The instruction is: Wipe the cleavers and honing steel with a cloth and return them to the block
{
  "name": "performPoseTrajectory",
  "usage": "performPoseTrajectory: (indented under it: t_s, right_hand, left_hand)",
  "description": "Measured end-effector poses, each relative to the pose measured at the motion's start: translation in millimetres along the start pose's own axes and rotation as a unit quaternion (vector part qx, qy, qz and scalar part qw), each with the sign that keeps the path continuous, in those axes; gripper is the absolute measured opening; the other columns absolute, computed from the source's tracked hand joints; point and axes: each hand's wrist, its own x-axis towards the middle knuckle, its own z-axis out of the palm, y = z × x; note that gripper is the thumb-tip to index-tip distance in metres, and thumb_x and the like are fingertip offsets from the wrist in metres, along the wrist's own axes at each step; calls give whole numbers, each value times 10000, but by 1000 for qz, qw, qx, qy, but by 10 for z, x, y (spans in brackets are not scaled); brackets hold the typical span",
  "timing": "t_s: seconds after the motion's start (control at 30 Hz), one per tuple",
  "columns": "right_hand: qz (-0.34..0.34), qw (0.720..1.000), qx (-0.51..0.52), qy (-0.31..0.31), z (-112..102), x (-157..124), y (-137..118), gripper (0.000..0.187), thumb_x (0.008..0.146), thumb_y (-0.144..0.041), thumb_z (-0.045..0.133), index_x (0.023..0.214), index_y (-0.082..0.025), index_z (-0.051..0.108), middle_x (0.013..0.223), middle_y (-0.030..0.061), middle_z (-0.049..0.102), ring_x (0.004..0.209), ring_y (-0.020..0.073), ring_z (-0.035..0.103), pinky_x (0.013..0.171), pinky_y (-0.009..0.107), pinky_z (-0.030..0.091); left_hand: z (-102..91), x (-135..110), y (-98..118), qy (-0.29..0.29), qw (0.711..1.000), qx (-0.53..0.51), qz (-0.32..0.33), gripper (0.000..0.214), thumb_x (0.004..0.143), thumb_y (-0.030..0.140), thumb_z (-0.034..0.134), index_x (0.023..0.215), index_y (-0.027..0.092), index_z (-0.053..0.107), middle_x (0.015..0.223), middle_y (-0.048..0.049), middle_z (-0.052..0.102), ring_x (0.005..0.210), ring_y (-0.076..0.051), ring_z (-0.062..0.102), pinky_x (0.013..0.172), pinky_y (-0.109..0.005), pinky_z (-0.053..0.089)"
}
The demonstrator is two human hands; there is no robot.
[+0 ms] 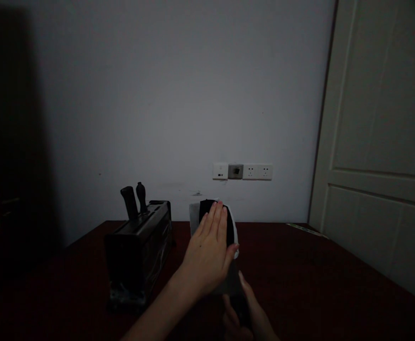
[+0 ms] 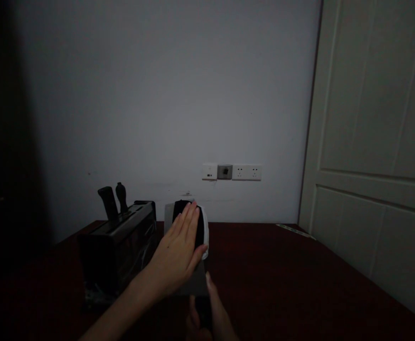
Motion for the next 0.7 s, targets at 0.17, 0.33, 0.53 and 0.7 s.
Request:
performPoseTrajectory:
  t_s: [0.17,0.33,0.53,0.7]
  right_hand:
    - [-12,1000,-4,17,-15,16,28,658,560,-781,485,301,-195,336,213,-62,246,205,40,251,233,149,180]
    - [-27,998,-10,51,-20,55,79,653,624,-779,413,346,-190,369,247,-77,244,225,36,250,253,146,191]
    - [-21,999,-21,27,-56,65,74,662,611,-809,371,360,-197,355,254,-81,239,226,43,249,260,161,226]
    - [5,1000,-26,-12,-50,14,54,715,656,-826,228,332,-197,332,231,-78,197,208,36,187,250,160,176]
  left_hand:
    - [15,15,-55,14,1000,-8,-20,631,892,351,336,1380,6,130,1465,-188,117,1351,-251,18,1072,-415,240]
    - [3,15,-114,36,999,-18,-31,638,894,328,325,1395,26,70,1468,-183,106,1352,-247,18,1072,-428,234]
    - [-20,0,-74,31,999,-18,-18,658,884,330,348,1398,33,64,1472,-178,75,1351,-252,9,1066,-424,244]
    - [-52,-12,0,16,1000,-4,1,662,877,350,355,1394,29,94,1474,-174,60,1350,-259,11,1062,-418,247]
